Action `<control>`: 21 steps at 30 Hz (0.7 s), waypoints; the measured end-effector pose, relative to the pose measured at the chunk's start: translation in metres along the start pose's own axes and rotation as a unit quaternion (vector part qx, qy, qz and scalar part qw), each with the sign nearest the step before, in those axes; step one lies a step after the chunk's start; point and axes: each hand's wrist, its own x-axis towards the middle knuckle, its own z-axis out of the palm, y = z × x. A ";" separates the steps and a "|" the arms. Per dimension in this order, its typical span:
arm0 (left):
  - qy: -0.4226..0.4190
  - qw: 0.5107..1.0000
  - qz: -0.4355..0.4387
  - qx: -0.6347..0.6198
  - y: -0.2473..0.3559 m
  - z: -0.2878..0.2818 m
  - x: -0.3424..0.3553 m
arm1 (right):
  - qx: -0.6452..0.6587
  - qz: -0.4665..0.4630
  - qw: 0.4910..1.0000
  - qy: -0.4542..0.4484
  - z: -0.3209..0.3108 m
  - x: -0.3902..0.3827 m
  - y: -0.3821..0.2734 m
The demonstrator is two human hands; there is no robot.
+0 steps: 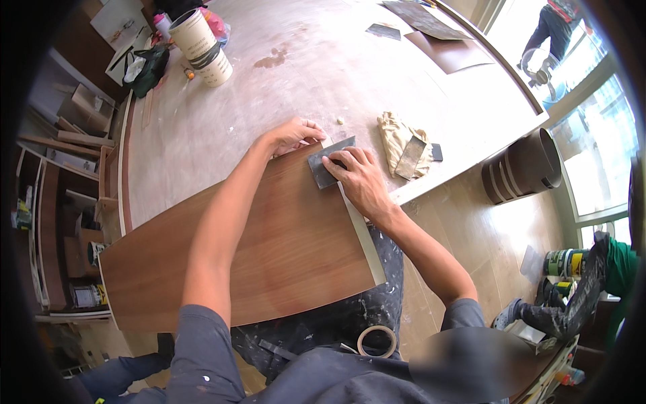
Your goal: The person applies masking tape to the edges of a wooden panel, then uses a scraper to press and smooth the tape along the edges. The person continues applying tape to additional edges and smooths them with the scraper.
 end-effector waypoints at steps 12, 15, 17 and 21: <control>-0.061 0.994 -0.030 0.089 0.020 -0.012 0.008 | -0.008 0.024 0.999 -0.024 0.023 0.009 0.003; -0.063 0.995 -0.015 0.076 0.019 -0.011 0.007 | -0.004 0.023 1.000 -0.019 0.023 0.010 0.003; -0.062 0.995 -0.008 0.073 0.019 -0.009 0.006 | -0.005 0.022 1.000 -0.008 0.025 0.011 0.004; -0.064 0.995 -0.004 0.077 0.019 -0.009 0.004 | -0.001 0.019 1.000 -0.014 0.025 0.011 0.004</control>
